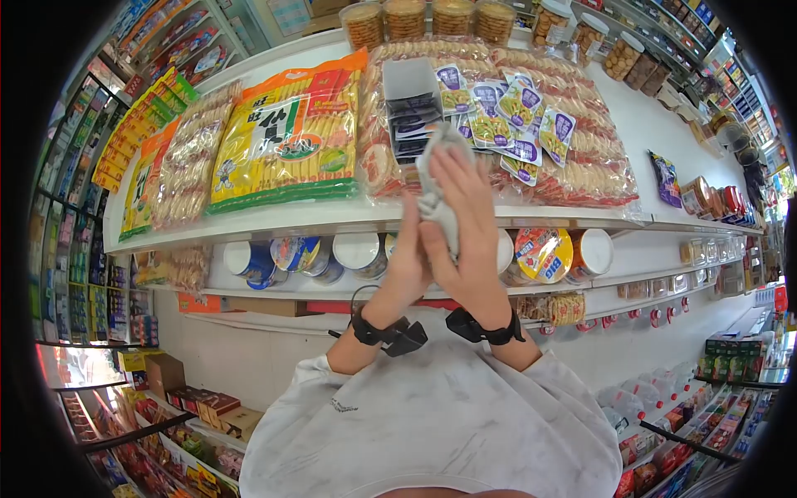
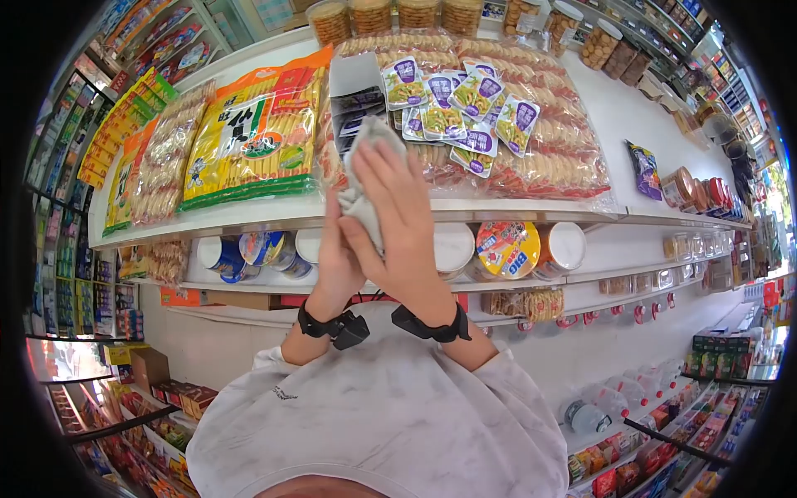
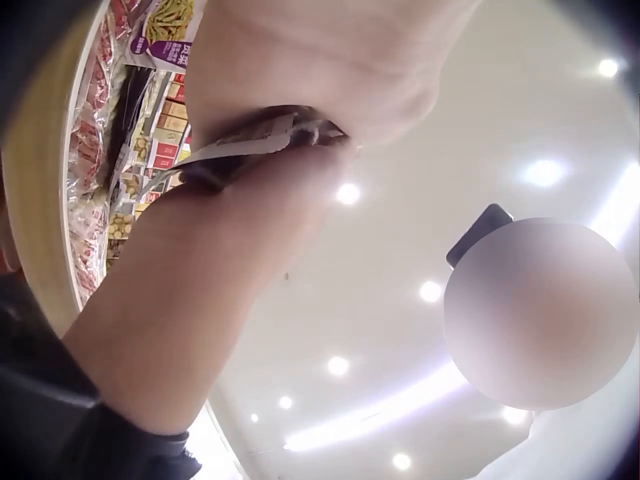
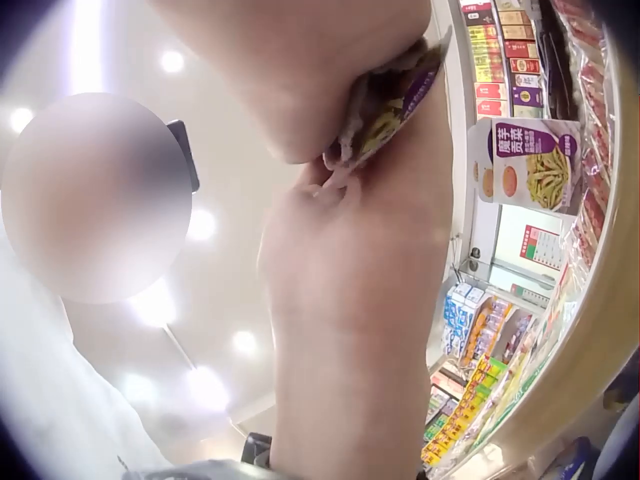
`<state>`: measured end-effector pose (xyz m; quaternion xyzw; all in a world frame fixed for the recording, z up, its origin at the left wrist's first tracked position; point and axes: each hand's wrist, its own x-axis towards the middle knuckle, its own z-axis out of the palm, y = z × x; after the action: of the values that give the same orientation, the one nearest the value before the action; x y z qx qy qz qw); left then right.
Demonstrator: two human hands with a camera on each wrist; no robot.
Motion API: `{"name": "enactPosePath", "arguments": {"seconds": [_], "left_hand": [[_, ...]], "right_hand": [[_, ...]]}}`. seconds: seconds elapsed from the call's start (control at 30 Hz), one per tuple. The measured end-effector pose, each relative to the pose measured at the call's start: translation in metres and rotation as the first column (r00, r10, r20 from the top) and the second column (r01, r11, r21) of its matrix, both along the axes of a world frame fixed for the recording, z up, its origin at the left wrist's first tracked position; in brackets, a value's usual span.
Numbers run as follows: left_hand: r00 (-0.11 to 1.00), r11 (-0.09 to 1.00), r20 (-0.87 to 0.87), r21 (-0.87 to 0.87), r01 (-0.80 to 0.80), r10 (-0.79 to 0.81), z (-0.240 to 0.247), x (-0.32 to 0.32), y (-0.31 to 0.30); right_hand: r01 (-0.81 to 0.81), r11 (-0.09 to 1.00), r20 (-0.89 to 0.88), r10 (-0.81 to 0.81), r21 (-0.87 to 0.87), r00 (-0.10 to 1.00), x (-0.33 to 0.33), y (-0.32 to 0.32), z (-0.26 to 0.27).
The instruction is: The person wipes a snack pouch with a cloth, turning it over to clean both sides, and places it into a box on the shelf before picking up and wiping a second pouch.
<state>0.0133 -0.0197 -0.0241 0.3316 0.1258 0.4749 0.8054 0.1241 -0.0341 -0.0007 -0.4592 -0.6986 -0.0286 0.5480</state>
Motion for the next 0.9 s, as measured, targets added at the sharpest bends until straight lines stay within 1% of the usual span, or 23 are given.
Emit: {"name": "enactPosePath", "arguments": {"seconds": [0.03, 0.13, 0.17, 0.27, 0.3, 0.4, 0.5, 0.6, 0.73, 0.83, 0.9], "left_hand": [[0.991, 0.999, 0.126, -0.016, 0.037, -0.035, -0.001, -0.004, 0.003], [0.991, 0.991, 0.071, -0.073, -0.111, 0.116, 0.012, -0.008, 0.005], [0.958, 0.993, 0.282, -0.118, -0.022, 0.055, 0.014, -0.01, 0.01], [0.964, 0.989, 0.222, -0.053, -0.138, 0.147, 0.04, -0.014, 0.011], [0.96, 0.988, 0.238, 0.002, -0.155, 0.15, 0.036, -0.014, 0.016], [0.95, 0.974, 0.241, 0.064, -0.218, 0.197, 0.043, -0.008, 0.017], [0.92, 0.965, 0.302, -0.007, -0.261, 0.25, 0.047, -0.015, 0.028], [0.919, 0.943, 0.239, 0.04, -0.332, 0.313, 0.048, -0.021, 0.035], [0.923, 0.925, 0.11, 0.058, -0.376, 0.368, 0.036, -0.033, 0.041], [0.899, 0.895, 0.069, 0.085, -0.438, 0.433, 0.04, -0.035, 0.04], [0.907, 0.919, 0.166, 0.011, -0.394, 0.387, 0.046, -0.029, 0.037]], "right_hand": [[-0.02, 1.0, 0.011, 0.02, -0.013, 1.0, -0.004, 0.0, 0.001], [-0.11, 0.992, 0.008, 0.111, -0.064, 0.994, -0.011, -0.001, 0.004], [-0.146, 0.986, 0.012, 0.147, -0.08, 0.989, -0.012, -0.002, 0.005], [-0.219, 0.97, 0.023, 0.222, -0.11, 0.975, -0.014, -0.006, 0.01], [-0.238, 0.964, 0.029, 0.243, -0.115, 0.97, -0.015, -0.007, 0.011], [-0.282, 0.952, 0.05, 0.289, -0.12, 0.956, -0.014, -0.01, 0.008], [-0.366, 0.914, 0.076, 0.383, -0.173, 0.92, -0.011, -0.016, 0.004], [-0.433, 0.875, 0.06, 0.455, -0.217, 0.889, -0.01, -0.02, 0.001], [-0.472, 0.849, 0.018, 0.49, -0.236, 0.872, -0.008, -0.023, -0.001], [-0.483, 0.841, 0.0, 0.498, -0.243, 0.867, -0.005, -0.022, 0.0], [-0.483, 0.842, -0.017, 0.494, -0.239, 0.869, -0.003, -0.02, -0.005]]}}
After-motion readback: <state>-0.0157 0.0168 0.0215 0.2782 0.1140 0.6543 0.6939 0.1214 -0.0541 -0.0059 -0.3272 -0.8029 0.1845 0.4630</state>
